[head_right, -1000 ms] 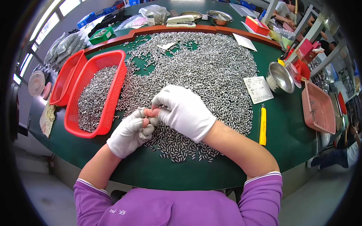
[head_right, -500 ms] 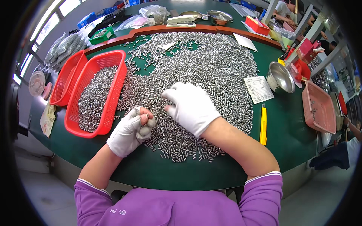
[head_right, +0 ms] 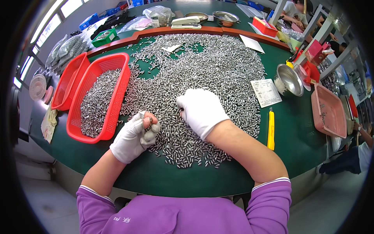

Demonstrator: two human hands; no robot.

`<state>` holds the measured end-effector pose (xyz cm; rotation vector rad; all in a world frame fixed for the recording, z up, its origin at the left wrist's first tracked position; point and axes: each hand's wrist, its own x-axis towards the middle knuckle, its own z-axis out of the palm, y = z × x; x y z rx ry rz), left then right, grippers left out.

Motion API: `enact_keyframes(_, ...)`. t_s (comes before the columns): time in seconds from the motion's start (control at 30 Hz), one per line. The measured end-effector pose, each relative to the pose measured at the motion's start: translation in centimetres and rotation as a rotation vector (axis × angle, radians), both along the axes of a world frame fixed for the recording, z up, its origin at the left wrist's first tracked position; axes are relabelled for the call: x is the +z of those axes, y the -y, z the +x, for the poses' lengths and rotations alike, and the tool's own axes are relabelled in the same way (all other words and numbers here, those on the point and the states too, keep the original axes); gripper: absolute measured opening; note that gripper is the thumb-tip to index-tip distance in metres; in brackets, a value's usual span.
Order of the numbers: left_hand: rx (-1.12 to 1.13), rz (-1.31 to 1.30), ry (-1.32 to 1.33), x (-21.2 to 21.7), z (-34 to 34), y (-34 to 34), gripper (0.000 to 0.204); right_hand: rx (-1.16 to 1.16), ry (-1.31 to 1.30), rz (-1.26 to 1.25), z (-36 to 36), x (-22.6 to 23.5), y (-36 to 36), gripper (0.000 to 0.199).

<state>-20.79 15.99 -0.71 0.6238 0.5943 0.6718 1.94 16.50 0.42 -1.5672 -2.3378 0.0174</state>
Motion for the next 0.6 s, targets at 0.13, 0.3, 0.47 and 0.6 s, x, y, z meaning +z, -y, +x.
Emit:
enact_keyframes(0.13,-0.004,0.000,0.002,-0.24,0.05,-0.10,0.020,0.037,-0.002,-0.043,-0.08,0.02,-0.31,0.008)
enact_keyframes(0.3,-0.015,0.000,0.012,-0.30,-0.06,-0.07,0.019,0.092,-0.043,-0.010,0.03,-0.30,-0.48,0.007)
enact_keyframes(0.47,0.005,-0.008,0.039,-0.48,-0.08,-0.16,0.020,0.112,-0.100,-0.008,-0.02,0.05,-0.24,0.010)
enact_keyframes(0.6,0.032,-0.010,0.035,-0.36,-0.01,-0.09,0.019,0.146,-0.126,-0.014,-0.49,-0.80,-0.43,0.012)
